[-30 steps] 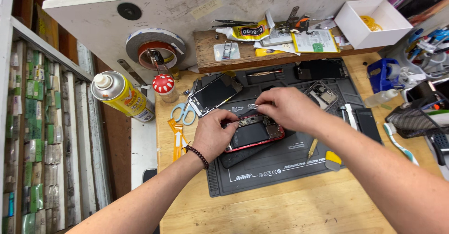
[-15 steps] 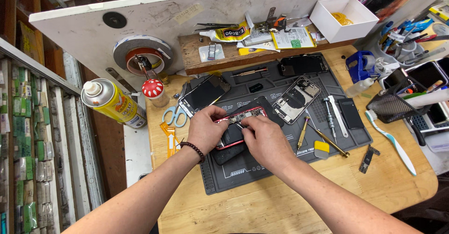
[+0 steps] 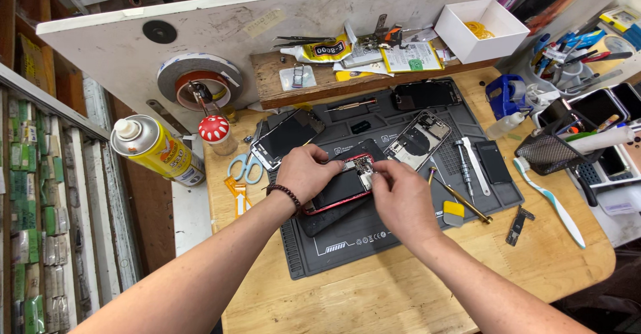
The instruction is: The person repairs a red smartphone at a repair workbench. They lift the opened phone, remove and reposition internal components including the battery and logic board, use a screwdriver and tweezers on small screws and connectors, and work on the phone laid on a repair mat among other disassembled phones.
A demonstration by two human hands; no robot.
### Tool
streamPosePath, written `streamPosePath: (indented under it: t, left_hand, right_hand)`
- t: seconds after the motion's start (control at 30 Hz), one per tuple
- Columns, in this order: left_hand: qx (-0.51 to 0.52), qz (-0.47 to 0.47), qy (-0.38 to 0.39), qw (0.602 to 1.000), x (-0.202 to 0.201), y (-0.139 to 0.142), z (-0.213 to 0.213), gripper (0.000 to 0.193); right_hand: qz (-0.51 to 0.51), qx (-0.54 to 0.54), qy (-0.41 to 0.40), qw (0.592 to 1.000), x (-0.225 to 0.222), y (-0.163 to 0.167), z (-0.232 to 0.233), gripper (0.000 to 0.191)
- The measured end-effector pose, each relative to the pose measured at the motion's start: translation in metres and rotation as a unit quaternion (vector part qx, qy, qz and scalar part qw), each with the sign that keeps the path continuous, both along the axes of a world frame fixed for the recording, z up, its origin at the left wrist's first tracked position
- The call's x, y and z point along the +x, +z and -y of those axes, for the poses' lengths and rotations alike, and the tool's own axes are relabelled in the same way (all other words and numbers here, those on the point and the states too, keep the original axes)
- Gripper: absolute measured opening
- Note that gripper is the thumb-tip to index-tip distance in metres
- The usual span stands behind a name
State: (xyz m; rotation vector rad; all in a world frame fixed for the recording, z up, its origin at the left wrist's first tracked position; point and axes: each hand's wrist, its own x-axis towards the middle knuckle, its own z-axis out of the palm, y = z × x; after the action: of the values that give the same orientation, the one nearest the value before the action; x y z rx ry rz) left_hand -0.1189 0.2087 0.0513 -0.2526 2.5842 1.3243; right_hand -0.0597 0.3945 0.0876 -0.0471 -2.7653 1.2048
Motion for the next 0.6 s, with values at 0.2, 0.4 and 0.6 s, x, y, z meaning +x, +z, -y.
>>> streamPosePath:
  t: [0.2, 0.4, 0.6]
  left_hand:
    - [-0.055, 0.013, -0.032, 0.998, -0.01, 0.001, -0.014, 0.053]
    - [-0.053, 0.046, -0.022, 0.997, -0.022, -0.004, -0.017, 0.051]
    - [-0.035, 0.086, -0.029, 0.995, -0.028, 0.009, -0.022, 0.047]
  right_hand:
    - [0.078, -0.029, -0.065, 0.994, -0.02, -0.003, -0.027, 0.025]
    - [0.117, -0.054, -0.05, 0.99, -0.027, -0.003, -0.034, 0.027]
    - [0.17, -0.086, -0.071, 0.979, -0.028, 0.004, -0.036, 0.028]
